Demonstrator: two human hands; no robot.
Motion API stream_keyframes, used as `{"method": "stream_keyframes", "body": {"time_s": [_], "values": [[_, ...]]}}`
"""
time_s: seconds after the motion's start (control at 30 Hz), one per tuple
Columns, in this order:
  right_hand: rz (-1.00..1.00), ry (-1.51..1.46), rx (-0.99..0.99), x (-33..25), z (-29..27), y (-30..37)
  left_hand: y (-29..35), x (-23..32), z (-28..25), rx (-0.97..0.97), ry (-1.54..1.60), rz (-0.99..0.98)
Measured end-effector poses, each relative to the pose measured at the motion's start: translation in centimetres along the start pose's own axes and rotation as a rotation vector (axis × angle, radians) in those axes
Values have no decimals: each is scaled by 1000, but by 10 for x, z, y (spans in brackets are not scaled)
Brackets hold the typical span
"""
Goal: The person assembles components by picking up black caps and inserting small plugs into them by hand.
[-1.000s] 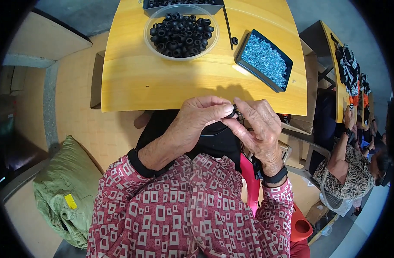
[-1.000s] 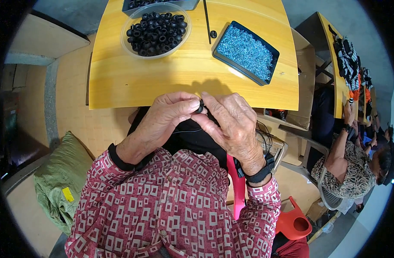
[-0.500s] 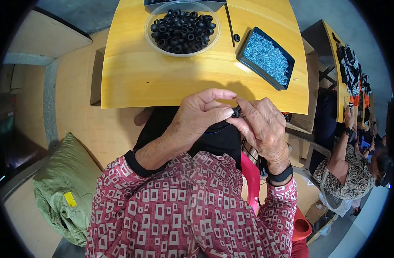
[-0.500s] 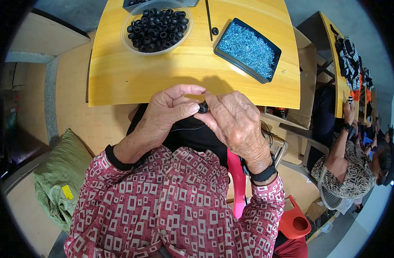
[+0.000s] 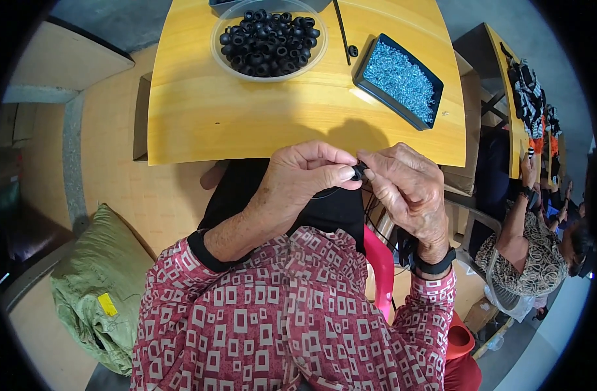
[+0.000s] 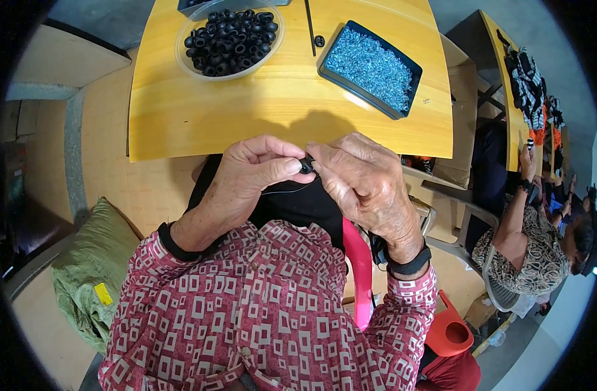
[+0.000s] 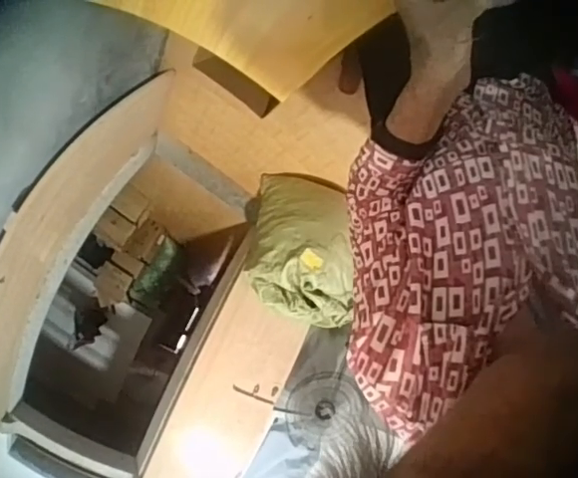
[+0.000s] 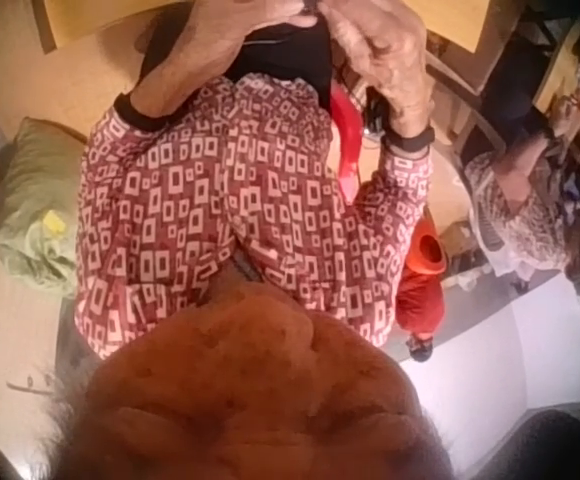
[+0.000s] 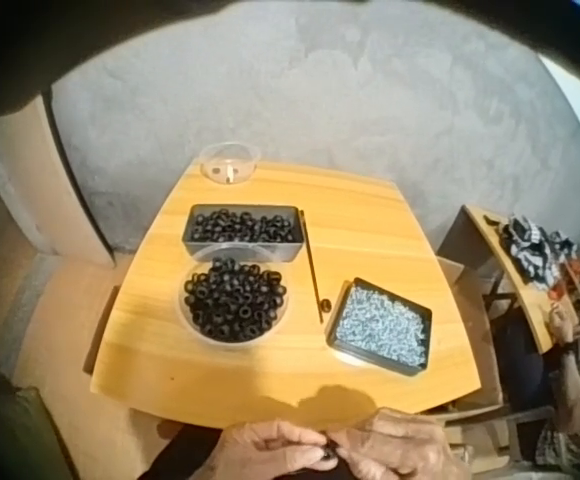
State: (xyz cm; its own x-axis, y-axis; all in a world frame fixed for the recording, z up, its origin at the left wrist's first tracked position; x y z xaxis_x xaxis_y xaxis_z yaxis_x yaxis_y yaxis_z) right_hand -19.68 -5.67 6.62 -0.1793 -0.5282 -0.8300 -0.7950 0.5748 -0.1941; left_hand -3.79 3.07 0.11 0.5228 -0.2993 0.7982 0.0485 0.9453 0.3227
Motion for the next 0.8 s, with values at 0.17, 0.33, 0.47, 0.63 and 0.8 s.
{"method": "stream_keyframes", "body": {"time_s": [0.17,0.33,0.47,0.63,0.8], "values": [[-15,-2,4,-7,-2,-2,3,5,2,4,-74,39],[-27,70,35,-18,6,-4,2,4,2,26,-99,73],[88,-114,107,-14,10,0,0,2,1,48,-51,76],[369,-311,244,-6,10,4,-1,3,1,19,-58,72],[343,-542,270,5,7,8,-1,5,1,12,-46,76]]}}
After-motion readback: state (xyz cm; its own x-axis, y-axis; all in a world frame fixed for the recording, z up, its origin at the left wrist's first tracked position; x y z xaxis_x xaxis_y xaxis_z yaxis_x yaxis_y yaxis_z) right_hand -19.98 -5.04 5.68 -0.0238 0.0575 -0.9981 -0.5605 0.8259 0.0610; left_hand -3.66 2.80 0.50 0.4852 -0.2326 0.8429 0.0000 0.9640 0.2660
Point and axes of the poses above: each hand's wrist, its own y-axis away from the middle knuckle, its own z-axis out of the palm, x = y × z, the point moved 1 cm from there along -y, towards the middle knuckle, and after that the axes turned 14 degrees about -y, right-handed, at the moved point
